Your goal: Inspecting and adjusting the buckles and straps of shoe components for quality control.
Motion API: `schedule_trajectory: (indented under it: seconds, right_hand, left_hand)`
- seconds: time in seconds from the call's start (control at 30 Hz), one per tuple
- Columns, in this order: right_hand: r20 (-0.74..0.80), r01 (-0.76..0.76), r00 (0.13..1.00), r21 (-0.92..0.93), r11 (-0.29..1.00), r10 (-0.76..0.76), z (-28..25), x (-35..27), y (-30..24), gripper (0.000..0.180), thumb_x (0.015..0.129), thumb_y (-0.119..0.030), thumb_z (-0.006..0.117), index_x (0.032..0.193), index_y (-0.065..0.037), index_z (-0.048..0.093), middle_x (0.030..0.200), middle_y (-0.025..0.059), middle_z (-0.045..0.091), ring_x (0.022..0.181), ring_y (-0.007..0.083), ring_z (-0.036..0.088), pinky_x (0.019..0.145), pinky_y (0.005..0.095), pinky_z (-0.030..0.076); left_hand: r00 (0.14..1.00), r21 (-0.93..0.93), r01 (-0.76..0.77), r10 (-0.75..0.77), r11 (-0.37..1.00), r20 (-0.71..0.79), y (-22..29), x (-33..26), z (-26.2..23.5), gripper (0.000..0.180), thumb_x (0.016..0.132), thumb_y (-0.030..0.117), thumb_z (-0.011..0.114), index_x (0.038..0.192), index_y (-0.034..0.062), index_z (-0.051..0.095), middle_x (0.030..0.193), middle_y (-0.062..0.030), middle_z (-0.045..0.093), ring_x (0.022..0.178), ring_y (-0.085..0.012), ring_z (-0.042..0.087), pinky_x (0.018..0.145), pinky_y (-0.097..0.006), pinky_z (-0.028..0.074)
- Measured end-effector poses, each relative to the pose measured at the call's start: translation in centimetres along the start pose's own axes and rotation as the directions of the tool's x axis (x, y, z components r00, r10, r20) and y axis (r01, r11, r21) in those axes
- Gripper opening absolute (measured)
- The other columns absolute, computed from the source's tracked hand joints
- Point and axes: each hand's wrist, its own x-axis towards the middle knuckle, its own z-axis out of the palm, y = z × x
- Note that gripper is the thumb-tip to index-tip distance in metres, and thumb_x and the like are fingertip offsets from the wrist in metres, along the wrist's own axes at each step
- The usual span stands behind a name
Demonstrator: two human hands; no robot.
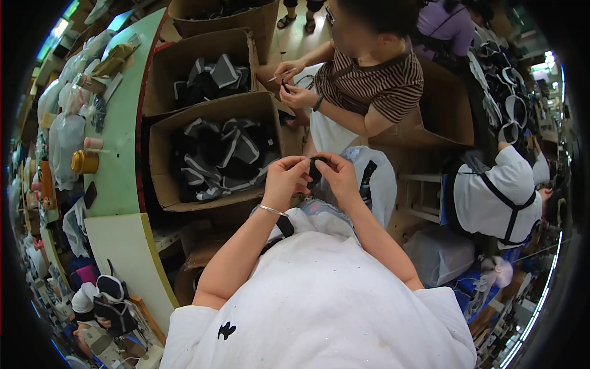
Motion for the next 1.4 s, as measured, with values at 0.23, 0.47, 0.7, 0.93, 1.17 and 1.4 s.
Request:
schedule_trajectory:
  seconds: [0.23,0.47,0.7,0.93,1.17,1.4]
  right_hand:
    - [-0.005,0.023,1.000,-0.050,0.998,-0.024,0.1,0.2,-0.2,0.018,0.087,-0.010,0.062,0.103,0.000,0.065,0.085,-0.0001,0.064,0.077,0.0046,0.056,0.069,0.0189,0.044]
    - [0.012,0.063,0.998,-0.079,0.995,-0.062,-0.3,0.7,-0.3,0.018,0.086,-0.008,0.063,0.102,0.000,0.065,0.088,0.0001,0.065,0.081,0.0057,0.057,0.074,0.0199,0.045]
    - [0.020,0.030,0.999,-0.072,0.997,-0.028,-0.3,0.6,-0.2,0.018,0.086,-0.006,0.063,0.102,0.001,0.064,0.093,0.0010,0.065,0.085,0.0075,0.058,0.078,0.0210,0.046]
    - [0.026,0.216,0.976,-0.200,0.956,-0.215,-0.5,0.7,0.8,0.017,0.085,-0.008,0.064,0.100,-0.001,0.066,0.089,-0.0003,0.063,0.075,0.0054,0.054,0.069,0.0198,0.043]
    - [0.098,0.051,0.994,0.003,0.999,-0.051,-0.1,0.2,0.0,0.018,0.087,-0.007,0.061,0.103,-0.001,0.065,0.092,0.0022,0.063,0.080,0.0065,0.056,0.072,0.0197,0.045]
    - [0.192,-0.177,0.974,0.308,0.935,0.121,-0.3,-0.2,0.4,0.020,0.090,-0.008,0.059,0.108,-0.001,0.064,0.091,0.0054,0.065,0.081,0.0108,0.062,0.068,0.0217,0.051]
  left_hand:
    - [0.999,0.096,-0.023,0.026,0.995,-0.022,0.1,-0.1,-0.4,0.020,0.088,0.014,0.064,0.098,-0.0023,0.065,0.078,-0.0041,0.063,0.063,-0.0100,0.061,0.045,-0.022,0.051]
    - [1.000,0.091,-0.006,0.007,0.996,-0.014,0.6,0.2,-0.1,0.021,0.088,0.015,0.064,0.099,-0.0026,0.065,0.078,-0.0051,0.063,0.064,-0.0102,0.061,0.045,-0.022,0.050]
    - [0.993,0.219,-0.102,0.111,0.970,-0.031,0.3,0.1,0.1,0.022,0.087,0.015,0.064,0.099,-0.0038,0.064,0.078,-0.0059,0.063,0.064,-0.0102,0.061,0.045,-0.023,0.052]
    - [0.994,0.241,-0.108,0.108,0.964,0.014,0.4,-0.1,0.0,0.021,0.085,0.011,0.065,0.100,-0.0047,0.064,0.078,-0.0053,0.063,0.066,-0.0096,0.060,0.046,-0.023,0.053]
    - [0.996,0.220,-0.085,0.075,0.972,0.055,0.7,-0.1,-0.4,0.017,0.084,0.008,0.066,0.095,-0.0042,0.064,0.076,-0.0049,0.063,0.062,-0.0096,0.060,0.046,-0.022,0.053]
    - [0.991,0.263,-0.108,0.084,0.959,0.101,0.9,-0.4,-0.9,0.013,0.084,0.004,0.065,0.094,-0.0046,0.063,0.076,-0.0056,0.063,0.062,-0.0102,0.061,0.048,-0.022,0.053]
